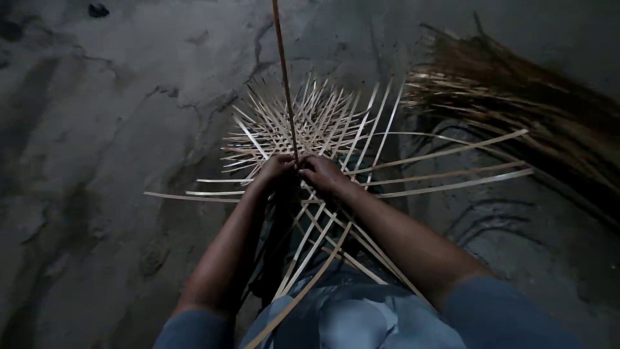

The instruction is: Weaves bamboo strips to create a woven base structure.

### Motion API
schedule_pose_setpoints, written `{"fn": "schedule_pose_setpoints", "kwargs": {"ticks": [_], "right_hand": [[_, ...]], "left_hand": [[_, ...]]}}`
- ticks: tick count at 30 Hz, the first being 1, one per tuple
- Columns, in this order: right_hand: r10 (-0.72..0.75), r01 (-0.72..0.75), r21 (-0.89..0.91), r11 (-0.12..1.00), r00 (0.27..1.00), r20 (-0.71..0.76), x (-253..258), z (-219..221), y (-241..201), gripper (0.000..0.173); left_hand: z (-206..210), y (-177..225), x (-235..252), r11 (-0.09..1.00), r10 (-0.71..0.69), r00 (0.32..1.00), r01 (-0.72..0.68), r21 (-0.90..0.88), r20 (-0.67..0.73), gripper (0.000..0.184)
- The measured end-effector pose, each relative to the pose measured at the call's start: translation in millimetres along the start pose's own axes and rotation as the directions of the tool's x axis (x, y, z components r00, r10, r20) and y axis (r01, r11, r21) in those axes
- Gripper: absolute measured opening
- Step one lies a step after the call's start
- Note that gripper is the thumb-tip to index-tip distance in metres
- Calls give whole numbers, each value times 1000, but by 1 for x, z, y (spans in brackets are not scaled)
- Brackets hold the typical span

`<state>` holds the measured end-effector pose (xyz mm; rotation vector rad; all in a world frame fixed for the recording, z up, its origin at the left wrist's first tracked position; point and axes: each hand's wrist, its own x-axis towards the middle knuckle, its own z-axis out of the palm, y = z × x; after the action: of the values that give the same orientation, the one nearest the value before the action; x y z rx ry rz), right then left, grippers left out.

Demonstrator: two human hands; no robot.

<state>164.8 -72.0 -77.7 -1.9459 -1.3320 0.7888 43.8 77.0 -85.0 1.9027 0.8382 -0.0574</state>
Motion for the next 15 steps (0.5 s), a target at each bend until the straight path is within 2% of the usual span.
{"fn": "schedule_pose_setpoints", "kwargs": {"ticks": [2, 4, 6, 9, 11, 13, 15], "right_hand": [[10, -10, -19, 1000, 1000, -25, 0, 3, -2, 27], [18, -19, -26, 999, 999, -37, 1, 3, -4, 27], [68, -69, -18, 997, 996, -51, 3, 6, -4, 25], [132, -139, -33, 990, 979, -155, 8, 15, -8, 23], [135, -146, -48, 988, 972, -191, 6, 18, -12, 25], [109, -106, 27, 994, 962, -250, 0, 9, -7, 26], [111, -59, 148, 987, 922, -372, -10, -14, 3, 30]], "left_hand": [[-3, 0, -6, 984, 30, 998, -20, -179, 53, 27], [-6, -20, -7, 906, 125, 990, -87, -414, 65, 23], [-5, -41, -12, 850, 225, 974, -184, -494, 23, 21], [-6, -36, -11, 891, 243, 970, -227, -392, -8, 23], [-7, -17, -7, 945, 177, 984, -174, -278, -15, 21], [-10, -3, -5, 981, 109, 994, -109, -163, -10, 21], [-13, 0, -4, 986, 81, 997, -80, -149, 2, 22]]}}
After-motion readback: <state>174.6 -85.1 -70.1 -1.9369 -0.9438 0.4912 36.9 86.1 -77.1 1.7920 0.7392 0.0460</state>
